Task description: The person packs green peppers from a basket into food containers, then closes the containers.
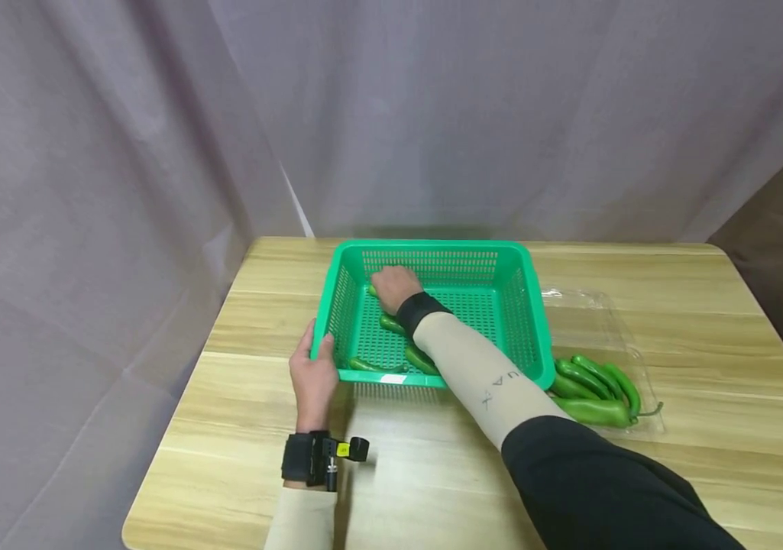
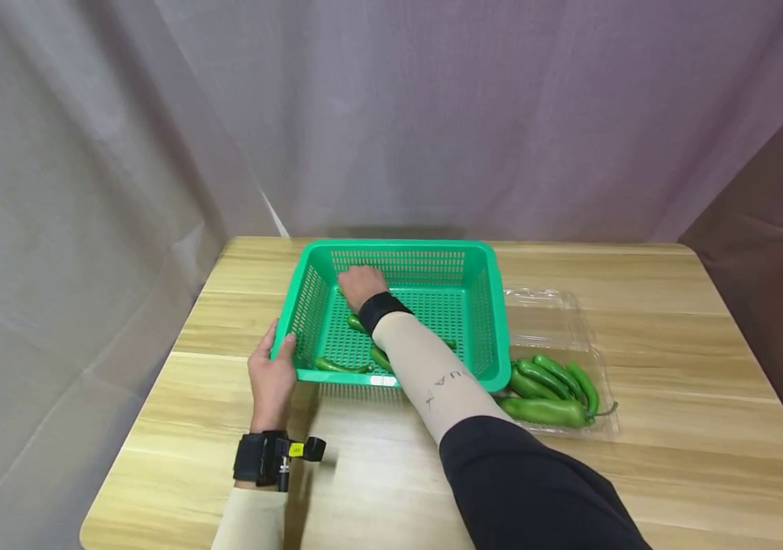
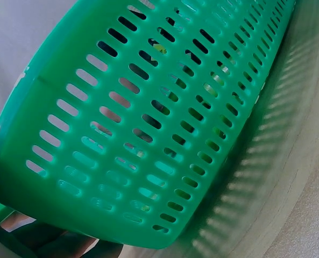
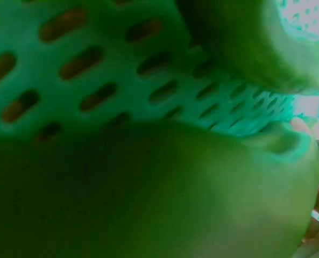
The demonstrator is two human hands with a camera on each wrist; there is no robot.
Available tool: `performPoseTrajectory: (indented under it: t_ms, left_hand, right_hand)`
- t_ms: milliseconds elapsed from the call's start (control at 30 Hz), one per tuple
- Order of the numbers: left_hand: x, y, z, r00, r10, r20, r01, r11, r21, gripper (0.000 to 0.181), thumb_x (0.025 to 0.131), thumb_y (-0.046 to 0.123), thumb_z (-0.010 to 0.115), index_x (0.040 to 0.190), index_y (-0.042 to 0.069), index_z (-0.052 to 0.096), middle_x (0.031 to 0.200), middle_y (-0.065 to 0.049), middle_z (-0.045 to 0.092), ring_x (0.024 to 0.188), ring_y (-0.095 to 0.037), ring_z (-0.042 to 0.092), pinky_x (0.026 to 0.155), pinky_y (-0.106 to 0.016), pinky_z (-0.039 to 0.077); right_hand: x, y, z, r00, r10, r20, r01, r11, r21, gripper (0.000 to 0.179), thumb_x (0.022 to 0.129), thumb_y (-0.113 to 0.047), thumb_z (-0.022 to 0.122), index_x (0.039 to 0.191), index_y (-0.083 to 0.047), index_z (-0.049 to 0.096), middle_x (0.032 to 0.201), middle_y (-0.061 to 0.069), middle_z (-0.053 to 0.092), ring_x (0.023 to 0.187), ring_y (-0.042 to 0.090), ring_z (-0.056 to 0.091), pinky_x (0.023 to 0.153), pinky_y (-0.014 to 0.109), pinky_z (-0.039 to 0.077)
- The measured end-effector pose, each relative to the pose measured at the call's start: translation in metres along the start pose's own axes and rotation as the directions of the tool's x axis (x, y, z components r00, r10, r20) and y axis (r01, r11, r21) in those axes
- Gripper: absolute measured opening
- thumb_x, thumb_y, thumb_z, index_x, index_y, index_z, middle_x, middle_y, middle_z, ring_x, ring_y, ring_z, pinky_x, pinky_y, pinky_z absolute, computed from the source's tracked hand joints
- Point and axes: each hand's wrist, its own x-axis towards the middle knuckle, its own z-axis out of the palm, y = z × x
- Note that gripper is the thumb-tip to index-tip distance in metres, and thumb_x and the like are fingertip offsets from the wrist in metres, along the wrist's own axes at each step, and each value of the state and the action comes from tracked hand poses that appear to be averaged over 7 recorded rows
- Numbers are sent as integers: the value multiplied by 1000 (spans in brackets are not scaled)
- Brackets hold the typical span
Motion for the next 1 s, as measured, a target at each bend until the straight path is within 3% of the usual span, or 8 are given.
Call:
performPoseTrajectory:
  t_ms: [167,367,833,1000]
  left_hand:
    - [-2,2,-3,1000,4,15,-5,1000,11,50,107,14,57,156,8,48,159,-17,50,144,-35,52,117,-48,50]
    - [0,5,-7,1000,24,8,-24,999,27,50,106,15,58,155,7,48,160,-16,50,146,-35,50,119,-49,48]
    - [5,5,-8,1000,15,15,-16,999,29,50,106,16,58,155,8,49,158,-16,51,144,-34,52,116,-50,50]
    - [5,6,-8,1000,10,23,-11,999,35,51,107,17,57,156,8,48,159,-16,50,145,-34,51,117,-49,49]
  right_hand:
    - [-2,-2,-3,1000,-2,2,2,1000,0,23,97,-2,63,76,-12,61,80,8,71,77,26,70,69,41,64]
    - [0,-5,-6,1000,-15,-12,15,1000,-15,13,96,-2,64,87,-9,70,87,10,74,83,29,73,72,43,66]
    - [4,-3,-14,995,-23,99,20,999,33,8,99,-6,65,93,-9,68,94,10,73,89,29,71,78,42,64]
    - [2,0,-20,991,-24,130,17,998,55,9,100,-7,64,93,-10,66,91,8,70,84,24,66,73,37,59]
